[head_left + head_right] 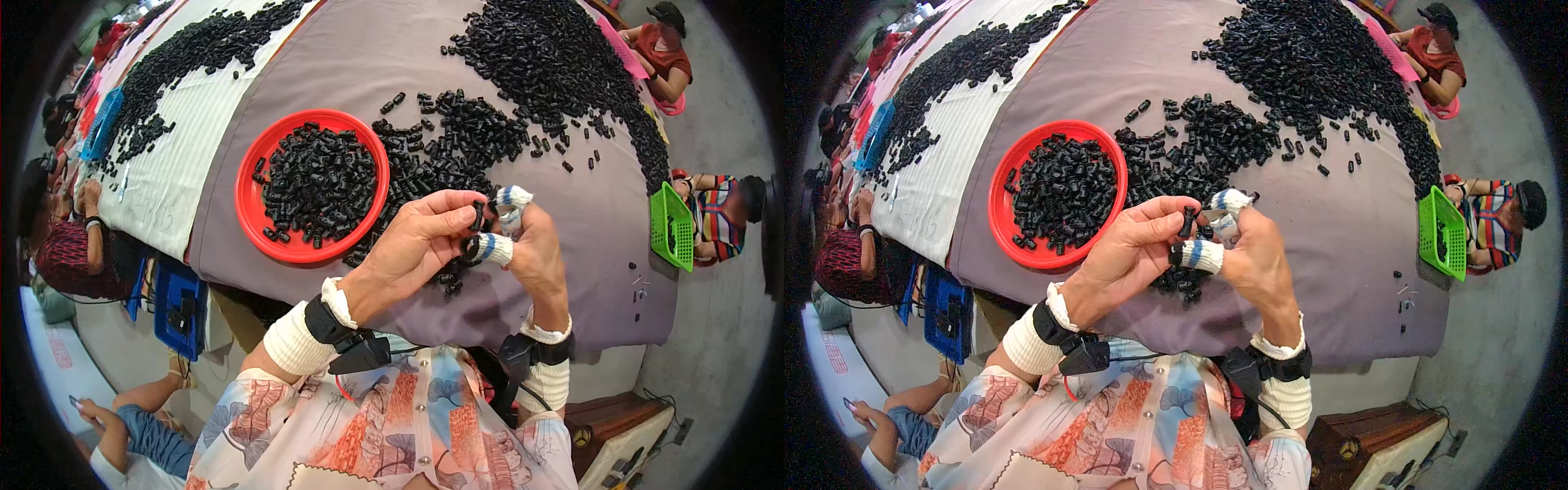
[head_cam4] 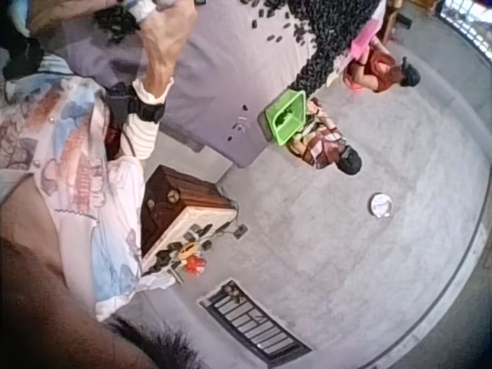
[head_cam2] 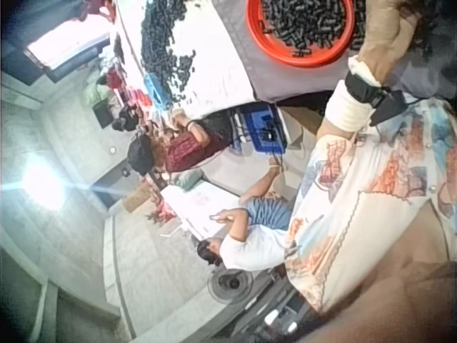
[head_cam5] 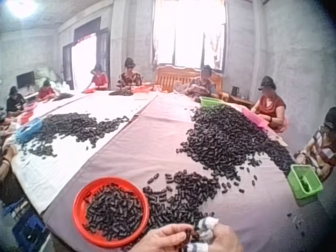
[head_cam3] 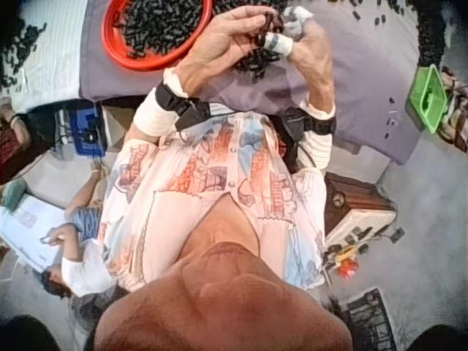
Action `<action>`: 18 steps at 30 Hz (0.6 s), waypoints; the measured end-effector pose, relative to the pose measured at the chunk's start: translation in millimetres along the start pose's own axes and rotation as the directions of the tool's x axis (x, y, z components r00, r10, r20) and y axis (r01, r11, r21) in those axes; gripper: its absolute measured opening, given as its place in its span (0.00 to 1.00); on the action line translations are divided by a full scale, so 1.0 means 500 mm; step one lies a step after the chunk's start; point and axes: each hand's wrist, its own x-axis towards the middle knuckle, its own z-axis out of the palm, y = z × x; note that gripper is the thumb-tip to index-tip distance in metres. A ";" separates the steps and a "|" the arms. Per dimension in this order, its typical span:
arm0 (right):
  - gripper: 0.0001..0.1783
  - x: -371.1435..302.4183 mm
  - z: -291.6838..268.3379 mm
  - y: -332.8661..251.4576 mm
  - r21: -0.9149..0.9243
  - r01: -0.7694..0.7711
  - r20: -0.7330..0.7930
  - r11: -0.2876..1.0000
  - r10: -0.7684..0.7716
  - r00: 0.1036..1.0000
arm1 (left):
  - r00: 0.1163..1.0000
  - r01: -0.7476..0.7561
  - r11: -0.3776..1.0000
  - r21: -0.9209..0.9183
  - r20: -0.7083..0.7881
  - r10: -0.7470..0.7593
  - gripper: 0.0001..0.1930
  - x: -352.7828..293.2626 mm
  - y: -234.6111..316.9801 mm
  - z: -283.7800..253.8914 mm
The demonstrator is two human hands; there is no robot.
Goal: Assembling small black tubes into a white fabric strip manually.
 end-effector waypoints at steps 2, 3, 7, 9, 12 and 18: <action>0.23 0.005 0.002 -0.003 0.018 0.007 0.030 1.000 -0.008 1.000 | 1.000 0.001 1.000 -0.003 -0.009 -0.001 0.12 0.000 0.001 0.003; 0.23 0.007 0.003 -0.004 0.036 0.015 0.062 0.999 -0.017 0.998 | 1.000 0.001 1.000 -0.006 -0.018 -0.001 0.12 0.000 0.002 0.005; 0.22 0.018 0.002 -0.007 -0.079 0.004 0.116 0.997 0.005 0.993 | 0.999 0.011 1.000 0.007 -0.034 -0.011 0.12 -0.001 0.007 0.004; 0.23 0.022 0.001 -0.003 -0.147 0.044 0.127 0.988 -0.026 0.992 | 1.000 0.009 1.000 0.006 -0.029 -0.008 0.11 -0.001 0.008 0.002; 0.23 0.029 0.000 -0.002 -0.149 0.054 0.161 0.987 -0.029 0.987 | 0.999 0.004 1.000 0.015 -0.037 -0.003 0.11 0.002 0.008 0.000; 0.24 0.035 0.001 -0.004 -0.163 0.085 0.187 0.983 -0.054 0.981 | 0.999 -0.002 0.998 0.055 -0.043 0.004 0.11 0.004 0.009 -0.002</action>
